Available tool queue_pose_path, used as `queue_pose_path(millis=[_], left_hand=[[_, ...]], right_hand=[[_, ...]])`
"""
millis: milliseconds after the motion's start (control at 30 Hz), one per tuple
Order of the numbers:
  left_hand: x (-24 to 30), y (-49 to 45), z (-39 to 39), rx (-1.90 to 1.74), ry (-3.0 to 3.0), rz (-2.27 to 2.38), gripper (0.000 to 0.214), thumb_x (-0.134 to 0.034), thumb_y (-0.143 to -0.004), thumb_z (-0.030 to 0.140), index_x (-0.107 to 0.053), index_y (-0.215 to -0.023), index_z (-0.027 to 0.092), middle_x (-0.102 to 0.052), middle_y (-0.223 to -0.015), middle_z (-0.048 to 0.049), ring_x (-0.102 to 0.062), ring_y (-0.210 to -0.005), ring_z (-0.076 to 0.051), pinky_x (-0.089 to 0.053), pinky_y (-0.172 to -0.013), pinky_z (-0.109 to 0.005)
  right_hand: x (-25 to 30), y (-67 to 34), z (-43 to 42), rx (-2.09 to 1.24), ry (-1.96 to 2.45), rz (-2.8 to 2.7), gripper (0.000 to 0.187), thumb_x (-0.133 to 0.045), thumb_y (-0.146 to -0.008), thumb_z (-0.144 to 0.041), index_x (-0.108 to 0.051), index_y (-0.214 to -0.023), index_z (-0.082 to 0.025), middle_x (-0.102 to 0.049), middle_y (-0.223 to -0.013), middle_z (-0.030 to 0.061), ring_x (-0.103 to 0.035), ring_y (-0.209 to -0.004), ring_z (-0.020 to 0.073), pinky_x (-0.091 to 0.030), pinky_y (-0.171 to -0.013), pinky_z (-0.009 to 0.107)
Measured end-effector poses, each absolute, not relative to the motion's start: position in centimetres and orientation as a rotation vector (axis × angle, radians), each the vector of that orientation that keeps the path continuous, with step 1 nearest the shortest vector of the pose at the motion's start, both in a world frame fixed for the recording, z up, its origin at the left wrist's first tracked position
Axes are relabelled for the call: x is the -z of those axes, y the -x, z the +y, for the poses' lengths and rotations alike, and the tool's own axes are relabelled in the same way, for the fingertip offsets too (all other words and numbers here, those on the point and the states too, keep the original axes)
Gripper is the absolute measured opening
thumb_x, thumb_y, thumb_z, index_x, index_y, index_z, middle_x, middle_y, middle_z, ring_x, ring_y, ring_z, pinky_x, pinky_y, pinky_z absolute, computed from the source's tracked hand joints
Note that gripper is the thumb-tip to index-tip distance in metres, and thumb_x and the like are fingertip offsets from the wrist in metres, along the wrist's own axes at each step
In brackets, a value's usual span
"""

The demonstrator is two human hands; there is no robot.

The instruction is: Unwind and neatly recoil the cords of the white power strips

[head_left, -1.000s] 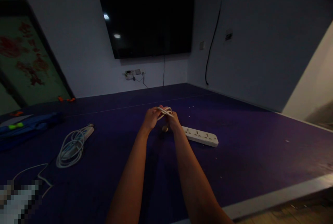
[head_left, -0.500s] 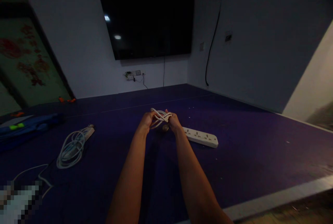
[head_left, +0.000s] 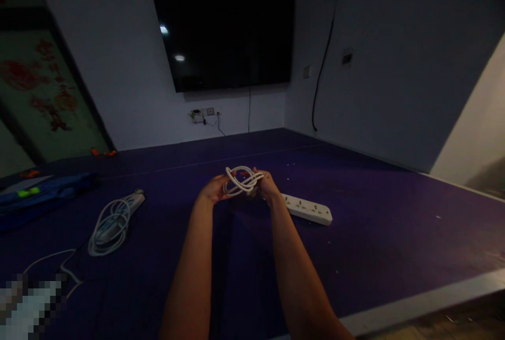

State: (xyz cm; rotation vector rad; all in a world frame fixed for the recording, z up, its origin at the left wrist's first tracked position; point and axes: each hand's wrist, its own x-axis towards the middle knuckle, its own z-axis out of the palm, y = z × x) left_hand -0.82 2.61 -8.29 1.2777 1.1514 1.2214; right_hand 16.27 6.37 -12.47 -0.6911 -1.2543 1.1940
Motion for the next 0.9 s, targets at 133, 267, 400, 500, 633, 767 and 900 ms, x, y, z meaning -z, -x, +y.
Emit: queue_pose_path(millis=[133,267,400,500,633,767,900], left_hand=[[7.6,0.7,2.4,-1.313,-1.217,1.116,0.042,-0.081,-0.048,0.039,-0.063,-0.074,0.011,-0.059,-0.058,-0.0022,-0.056,-0.048,-0.012,-0.046,-0.047,-0.024],[7.0,0.8,2.1,-1.524,-1.219,1.114,0.054,-0.084,-0.039,0.031,-0.060,-0.083,0.013,-0.052,-0.059,0.0055,-0.047,-0.045,-0.006,-0.039,-0.042,-0.018],[5.9,1.1,1.3,-1.754,-1.377,1.139,0.060,-0.083,-0.037,0.028,-0.060,-0.092,0.015,-0.047,-0.065,0.0073,-0.045,-0.051,-0.005,-0.039,-0.044,-0.017],[5.2,1.6,1.0,-1.788,-1.501,1.210,0.059,-0.081,-0.040,0.025,-0.062,-0.094,0.016,-0.044,-0.064,0.0078,-0.042,-0.052,-0.005,-0.040,-0.047,-0.017],[4.9,2.2,0.8,-1.771,-1.520,1.290,0.052,-0.081,-0.039,0.025,-0.065,-0.088,0.015,-0.042,-0.057,0.0083,-0.039,-0.050,-0.006,-0.037,-0.047,-0.019],[4.9,2.3,0.7,-1.715,-1.518,1.273,0.044,-0.081,-0.040,0.029,-0.067,-0.079,0.014,-0.050,-0.056,0.0052,-0.044,-0.051,-0.008,-0.038,-0.048,-0.021],[4.7,2.1,0.5,-1.695,-1.564,1.260,0.038,-0.081,-0.042,0.033,-0.069,-0.072,0.014,-0.053,-0.055,0.0034,-0.045,-0.050,-0.009,-0.035,-0.047,-0.020]], right_hand=[[12.3,-16.0,6.4,-1.185,0.734,-1.286,0.048,-0.059,-0.066,-0.062,-0.063,-0.056,-0.016,-0.055,-0.050,0.0014,-0.049,-0.051,0.0115,-0.040,-0.051,0.022],[12.9,-15.5,6.8,-1.151,0.809,-1.316,0.034,-0.059,-0.070,-0.044,-0.060,-0.052,-0.015,-0.048,-0.043,-0.0025,-0.040,-0.045,0.0081,-0.032,-0.046,0.019],[13.2,-15.3,7.1,-1.147,0.822,-1.352,0.015,-0.057,-0.064,-0.026,-0.064,-0.058,-0.014,-0.049,-0.044,-0.0053,-0.034,-0.043,0.0056,-0.025,-0.044,0.017],[12.8,-15.5,6.8,-1.176,0.801,-1.435,0.016,-0.058,-0.059,-0.019,-0.069,-0.070,-0.014,-0.058,-0.053,-0.0044,-0.041,-0.048,0.0063,-0.028,-0.046,0.016],[11.8,-16.1,6.0,-1.322,0.734,-1.591,0.022,-0.066,-0.050,-0.012,-0.069,-0.072,-0.015,-0.065,-0.064,-0.0020,-0.054,-0.060,0.0104,-0.038,-0.054,0.018],[10.7,-16.5,5.2,-1.423,0.691,-1.649,0.041,-0.074,-0.044,-0.010,-0.069,-0.084,-0.015,-0.068,-0.075,-0.0004,-0.057,-0.065,0.0116,-0.044,-0.058,0.021],[9.4,-16.3,4.7,-1.361,0.550,-1.501,0.056,-0.076,-0.050,-0.014,-0.065,-0.105,-0.017,-0.069,-0.093,0.0042,-0.062,-0.082,0.0147,-0.048,-0.073,0.026]])
